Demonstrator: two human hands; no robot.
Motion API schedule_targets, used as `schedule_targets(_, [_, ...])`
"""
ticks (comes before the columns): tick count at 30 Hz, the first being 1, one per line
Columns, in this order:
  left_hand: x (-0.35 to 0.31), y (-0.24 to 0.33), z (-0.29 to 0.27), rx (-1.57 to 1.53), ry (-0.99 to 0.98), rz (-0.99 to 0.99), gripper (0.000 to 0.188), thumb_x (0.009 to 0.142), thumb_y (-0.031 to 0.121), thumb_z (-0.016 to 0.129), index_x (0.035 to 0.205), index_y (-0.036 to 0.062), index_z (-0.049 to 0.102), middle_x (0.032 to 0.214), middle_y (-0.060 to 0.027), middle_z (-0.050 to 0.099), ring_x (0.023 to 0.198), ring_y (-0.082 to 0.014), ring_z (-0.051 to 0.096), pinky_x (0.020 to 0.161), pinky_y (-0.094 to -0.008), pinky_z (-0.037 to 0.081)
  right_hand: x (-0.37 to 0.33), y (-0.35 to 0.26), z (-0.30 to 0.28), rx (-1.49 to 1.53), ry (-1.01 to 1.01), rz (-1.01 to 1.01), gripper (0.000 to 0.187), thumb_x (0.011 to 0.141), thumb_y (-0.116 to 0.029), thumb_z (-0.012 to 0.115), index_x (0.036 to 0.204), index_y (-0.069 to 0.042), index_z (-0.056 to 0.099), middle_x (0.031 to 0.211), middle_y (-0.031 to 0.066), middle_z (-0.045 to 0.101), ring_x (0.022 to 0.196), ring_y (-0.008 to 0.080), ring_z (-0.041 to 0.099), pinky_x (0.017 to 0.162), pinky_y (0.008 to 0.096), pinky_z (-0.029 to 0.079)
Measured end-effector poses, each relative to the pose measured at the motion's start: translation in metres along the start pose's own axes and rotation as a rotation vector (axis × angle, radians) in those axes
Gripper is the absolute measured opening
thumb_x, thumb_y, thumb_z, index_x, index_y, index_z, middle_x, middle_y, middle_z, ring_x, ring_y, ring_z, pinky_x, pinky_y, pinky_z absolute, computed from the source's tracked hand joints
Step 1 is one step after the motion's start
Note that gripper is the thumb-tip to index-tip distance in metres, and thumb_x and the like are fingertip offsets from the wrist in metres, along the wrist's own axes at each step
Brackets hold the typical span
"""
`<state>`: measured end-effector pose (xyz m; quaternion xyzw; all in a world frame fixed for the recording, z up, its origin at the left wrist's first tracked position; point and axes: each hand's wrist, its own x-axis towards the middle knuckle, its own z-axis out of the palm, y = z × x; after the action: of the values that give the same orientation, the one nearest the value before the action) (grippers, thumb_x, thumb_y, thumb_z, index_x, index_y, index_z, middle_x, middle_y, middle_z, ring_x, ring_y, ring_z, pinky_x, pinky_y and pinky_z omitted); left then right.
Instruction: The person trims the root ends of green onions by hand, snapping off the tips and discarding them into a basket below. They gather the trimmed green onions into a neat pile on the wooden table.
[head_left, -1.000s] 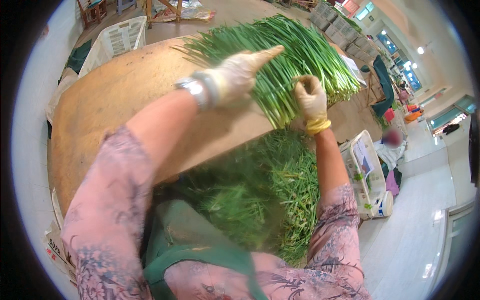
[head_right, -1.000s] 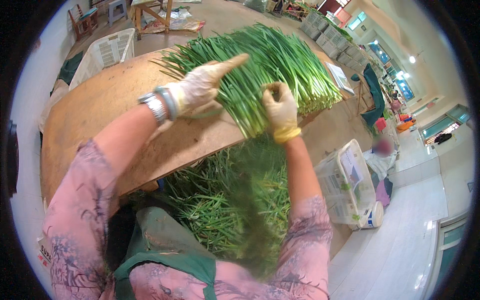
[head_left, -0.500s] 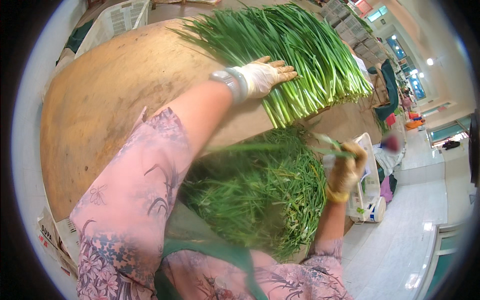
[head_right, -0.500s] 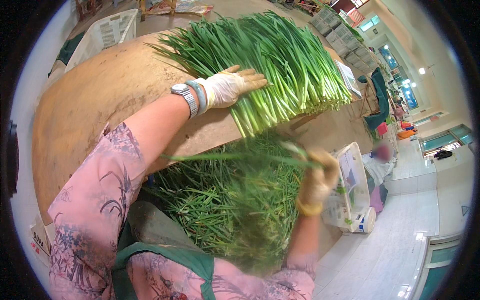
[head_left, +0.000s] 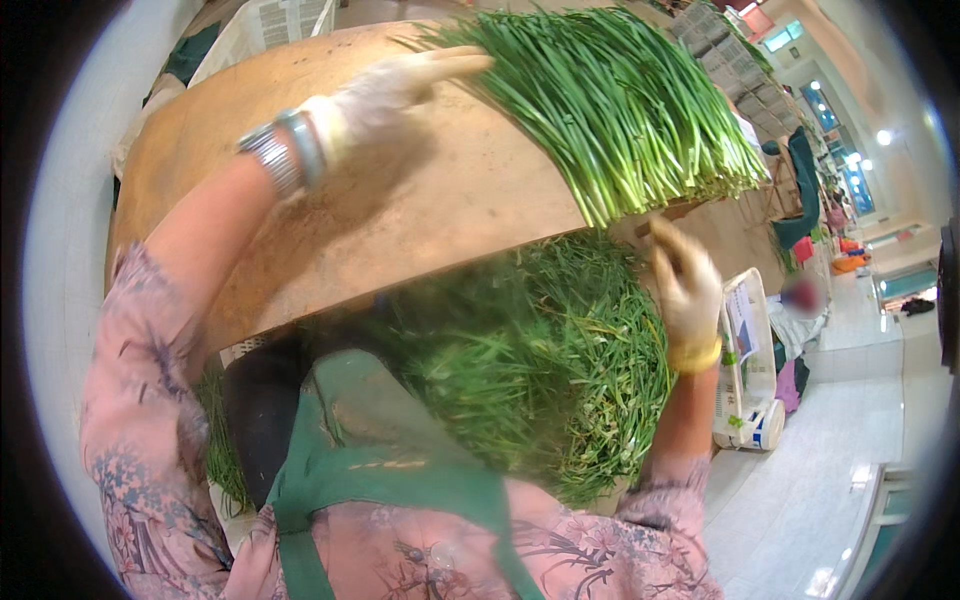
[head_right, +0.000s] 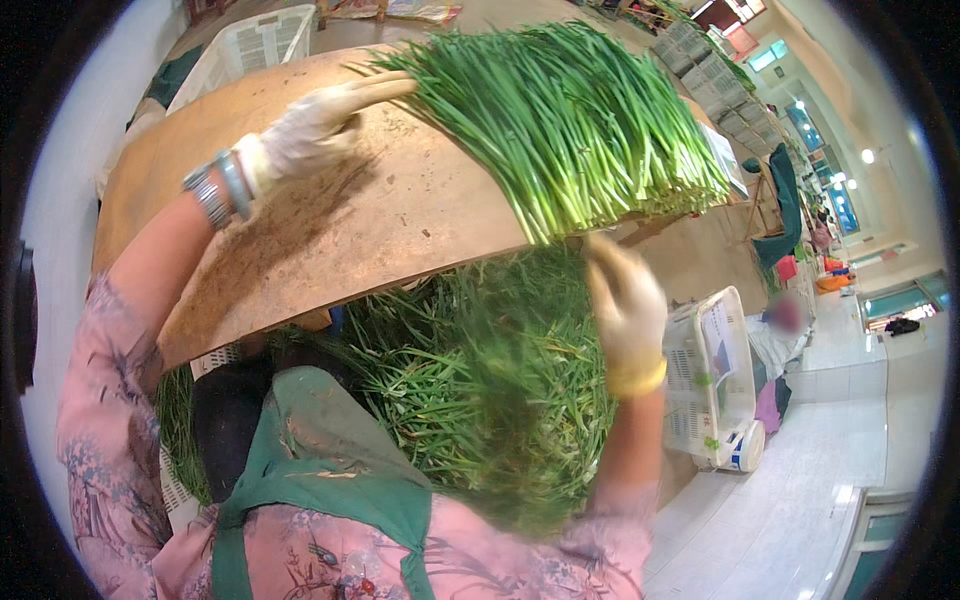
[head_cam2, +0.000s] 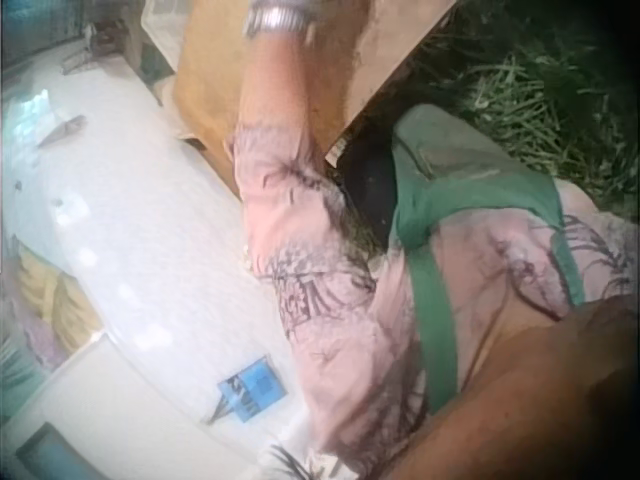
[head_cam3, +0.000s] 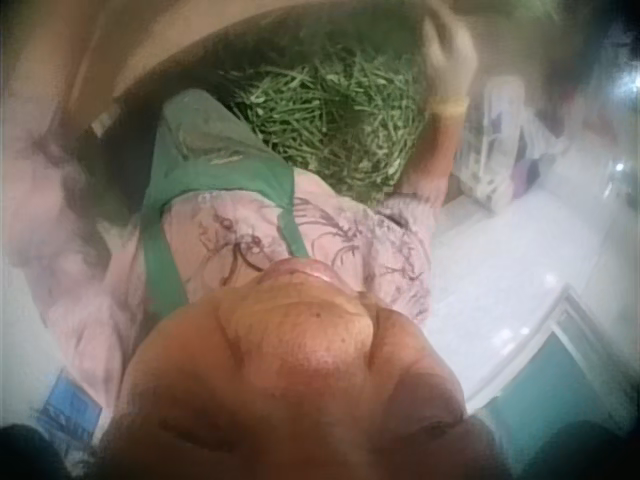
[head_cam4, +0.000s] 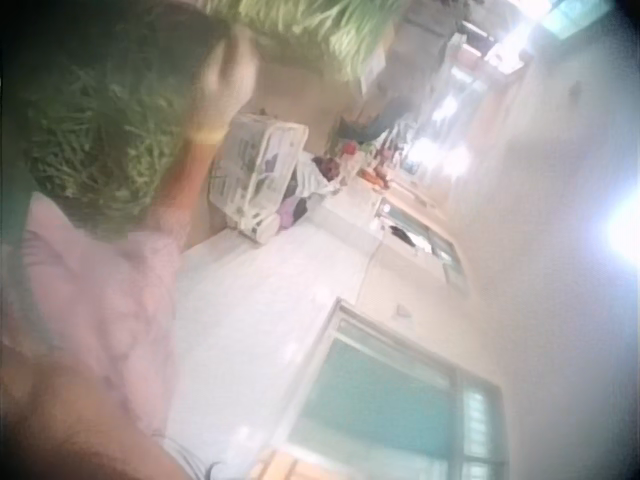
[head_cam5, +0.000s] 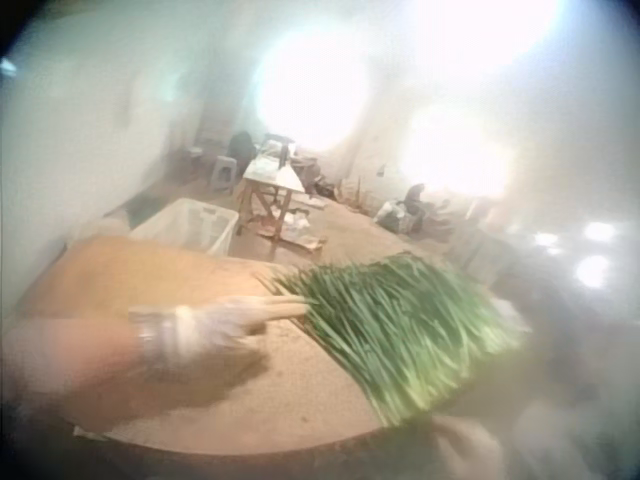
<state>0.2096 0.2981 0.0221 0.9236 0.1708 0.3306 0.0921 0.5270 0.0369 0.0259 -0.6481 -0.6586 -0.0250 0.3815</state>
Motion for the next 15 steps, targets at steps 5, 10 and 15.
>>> schedule_targets(5, [-0.012, -0.002, -0.021, -0.059, -0.074, -0.12, 0.066, 0.083, -0.009, 0.048, 0.146, 0.012, 0.045, 0.145, -0.0136, 0.05, 0.134, -0.0295, 0.048, 0.116, -0.0373, 0.036, 0.124, 0.026, 0.01, -0.503, -0.179, -0.135, 0.04, 0.086, -0.011, 0.066, 0.125, -0.019, 0.061, 0.112, 0.0157, 0.061, 0.096, 0.0347, 0.063, 0.083, 0.0411, 0.052])
schedule_targets(10, [0.049, 0.017, 0.053, -0.061, -0.021, 0.087, 0.069, 0.083, -0.009, 0.046, 0.149, 0.0094, 0.038, 0.153, -0.0114, 0.042, 0.141, -0.0247, 0.04, 0.12, -0.0396, 0.028, 0.157, 0.071, 0.024, -0.493, -0.317, -0.214, 0.031, 0.083, -0.01, 0.07, 0.113, -0.017, 0.068, 0.107, 0.0146, 0.06, 0.094, 0.0337, 0.062, 0.083, 0.04, 0.051])
schedule_targets(15, [0.119, 0.071, 0.12, -0.408, -0.16, -0.034, 0.076, 0.082, -0.012, 0.042, 0.152, 0.0169, 0.035, 0.156, -0.0108, 0.037, 0.145, -0.0267, 0.034, 0.122, -0.0486, 0.018, 0.157, 0.08, 0.028, -0.479, -0.298, -0.273, 0.011, 0.084, -0.014, 0.07, 0.094, -0.012, 0.067, 0.093, 0.0134, 0.059, 0.086, 0.0344, 0.061, 0.076, 0.0415, 0.05])
